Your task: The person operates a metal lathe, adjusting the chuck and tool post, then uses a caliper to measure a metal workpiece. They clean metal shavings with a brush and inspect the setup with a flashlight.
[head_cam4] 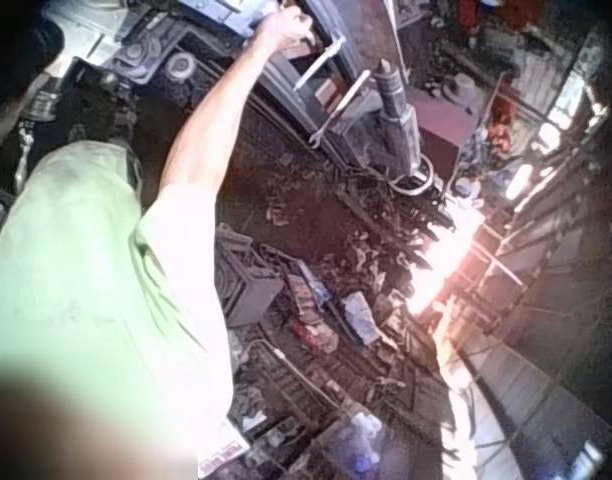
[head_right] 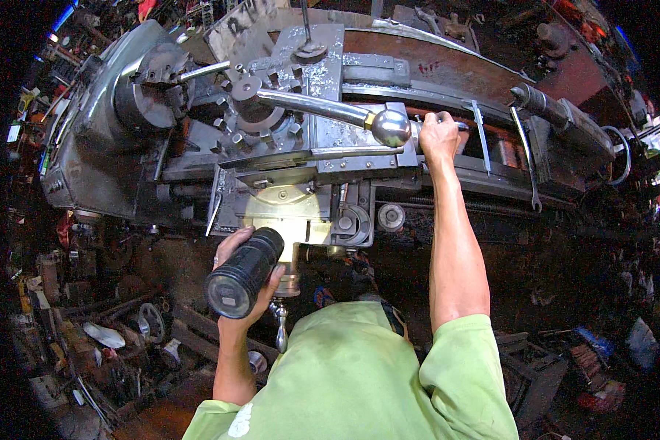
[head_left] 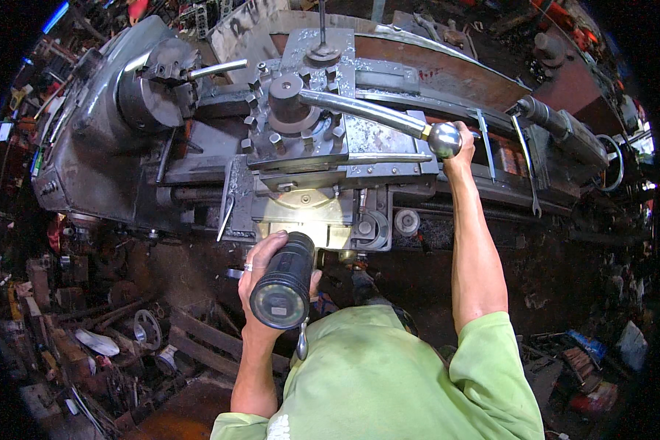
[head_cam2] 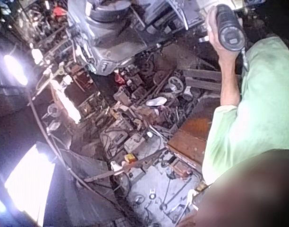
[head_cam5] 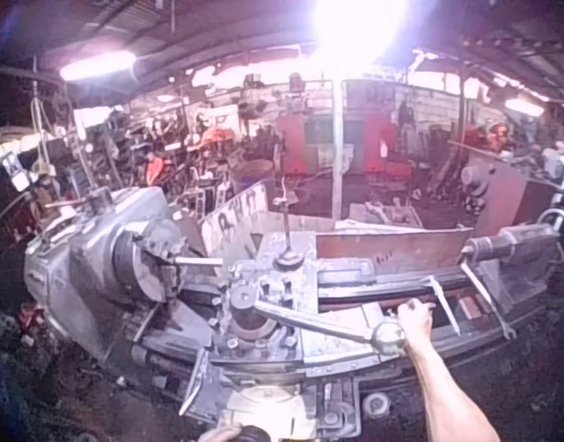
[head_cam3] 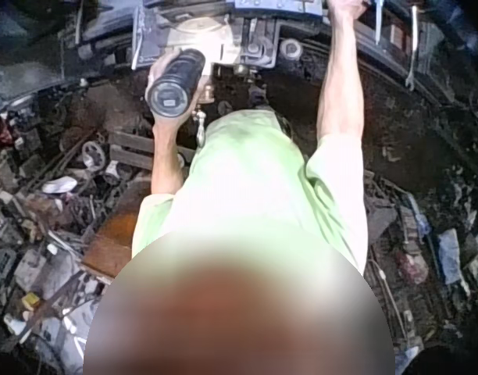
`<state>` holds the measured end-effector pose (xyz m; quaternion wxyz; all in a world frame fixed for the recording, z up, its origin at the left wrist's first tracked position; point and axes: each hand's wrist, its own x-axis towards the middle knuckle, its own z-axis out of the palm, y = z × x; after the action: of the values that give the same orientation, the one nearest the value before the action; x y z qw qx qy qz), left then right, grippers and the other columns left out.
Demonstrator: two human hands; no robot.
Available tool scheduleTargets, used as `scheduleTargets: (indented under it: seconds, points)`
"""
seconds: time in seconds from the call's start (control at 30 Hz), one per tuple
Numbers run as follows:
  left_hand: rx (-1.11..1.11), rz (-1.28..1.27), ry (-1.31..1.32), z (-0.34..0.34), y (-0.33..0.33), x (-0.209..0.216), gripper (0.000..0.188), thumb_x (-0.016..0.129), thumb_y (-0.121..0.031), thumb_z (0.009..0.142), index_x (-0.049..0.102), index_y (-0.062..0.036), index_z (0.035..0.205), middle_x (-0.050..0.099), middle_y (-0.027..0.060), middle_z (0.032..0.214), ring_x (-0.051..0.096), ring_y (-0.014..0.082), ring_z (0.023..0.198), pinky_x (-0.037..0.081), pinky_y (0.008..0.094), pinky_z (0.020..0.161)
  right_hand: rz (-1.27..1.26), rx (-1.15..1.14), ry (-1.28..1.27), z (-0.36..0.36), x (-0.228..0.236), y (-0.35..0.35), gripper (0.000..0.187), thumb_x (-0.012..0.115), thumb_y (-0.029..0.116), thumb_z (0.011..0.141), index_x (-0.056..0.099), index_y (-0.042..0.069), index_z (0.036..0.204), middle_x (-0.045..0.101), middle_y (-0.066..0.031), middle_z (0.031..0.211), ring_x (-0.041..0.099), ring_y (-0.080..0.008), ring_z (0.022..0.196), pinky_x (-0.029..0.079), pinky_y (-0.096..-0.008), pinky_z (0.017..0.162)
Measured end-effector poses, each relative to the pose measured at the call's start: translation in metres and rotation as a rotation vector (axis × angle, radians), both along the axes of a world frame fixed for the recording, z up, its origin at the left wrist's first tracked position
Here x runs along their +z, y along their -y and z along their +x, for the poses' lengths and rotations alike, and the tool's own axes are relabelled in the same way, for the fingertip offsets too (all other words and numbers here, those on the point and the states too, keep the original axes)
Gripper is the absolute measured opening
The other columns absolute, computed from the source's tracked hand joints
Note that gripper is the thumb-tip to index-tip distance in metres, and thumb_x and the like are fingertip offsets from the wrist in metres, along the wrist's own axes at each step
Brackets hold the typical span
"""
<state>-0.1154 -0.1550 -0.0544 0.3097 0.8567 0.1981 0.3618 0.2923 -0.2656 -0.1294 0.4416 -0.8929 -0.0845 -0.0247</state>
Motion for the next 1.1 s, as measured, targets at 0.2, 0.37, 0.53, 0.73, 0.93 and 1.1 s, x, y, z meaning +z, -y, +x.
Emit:
scheduleTargets:
  seconds: [0.2,0.37,0.53,0.73,0.93,1.1]
  points:
    - [-0.036,0.010,-0.023,-0.0084,0.0062,0.0050,0.068,0.089,-0.017,0.067,0.057,-0.0040,0.125,0.066,0.0189,0.114,0.067,0.0330,0.103,0.053,0.0404,0.092,-0.071,0.022,0.025,-0.0023,0.0031,0.0019,0.042,0.051,0.035,0.090,0.069,0.000,0.106,0.067,-0.0301,0.108,0.063,-0.0475,0.106,0.047,-0.0487,0.093]
    - [-0.031,0.021,-0.038,-0.0072,0.0055,0.0050,0.067,0.090,-0.017,0.067,0.058,-0.0021,0.123,0.066,0.0190,0.115,0.066,0.0327,0.103,0.053,0.0402,0.092,-0.054,-0.025,-0.012,-0.0070,0.0030,0.0018,0.042,0.053,0.035,0.089,0.070,0.002,0.108,0.068,-0.0297,0.109,0.063,-0.0460,0.108,0.047,-0.0477,0.094]
    - [-0.027,-0.024,0.046,-0.0064,0.0031,0.0015,0.067,0.090,-0.020,0.067,0.059,-0.0013,0.123,0.065,0.0185,0.116,0.066,0.0318,0.104,0.052,0.0404,0.094,-0.009,-0.037,-0.020,-0.0082,0.0040,0.0015,0.042,0.053,0.035,0.089,0.069,0.002,0.110,0.067,-0.0300,0.109,0.063,-0.0462,0.108,0.047,-0.0487,0.095]
    - [-0.024,-0.034,0.041,-0.0070,0.0029,-0.0001,0.067,0.089,-0.019,0.068,0.058,-0.0014,0.125,0.065,0.0185,0.117,0.065,0.0318,0.105,0.051,0.0404,0.095,-0.049,-0.028,-0.024,-0.0061,0.0019,0.0021,0.043,0.052,0.034,0.089,0.068,0.002,0.113,0.067,-0.0296,0.110,0.063,-0.0450,0.110,0.047,-0.0482,0.095]
    - [-0.019,-0.037,0.033,-0.0050,0.0015,0.0001,0.067,0.089,-0.020,0.068,0.058,-0.0017,0.124,0.065,0.0193,0.117,0.066,0.0325,0.103,0.052,0.0403,0.093,-0.032,-0.048,-0.012,-0.0066,0.0015,0.0016,0.041,0.053,0.033,0.089,0.069,0.002,0.110,0.069,-0.0280,0.108,0.064,-0.0447,0.107,0.047,-0.0480,0.094]
    - [-0.014,0.001,0.020,-0.0011,0.0008,0.0017,0.066,0.088,-0.020,0.068,0.058,-0.0022,0.124,0.066,0.0199,0.115,0.067,0.0333,0.102,0.053,0.0400,0.092,-0.028,-0.059,-0.031,-0.0091,0.0026,0.0029,0.038,0.053,0.033,0.088,0.069,0.004,0.108,0.070,-0.0264,0.105,0.065,-0.0439,0.104,0.048,-0.0469,0.093]
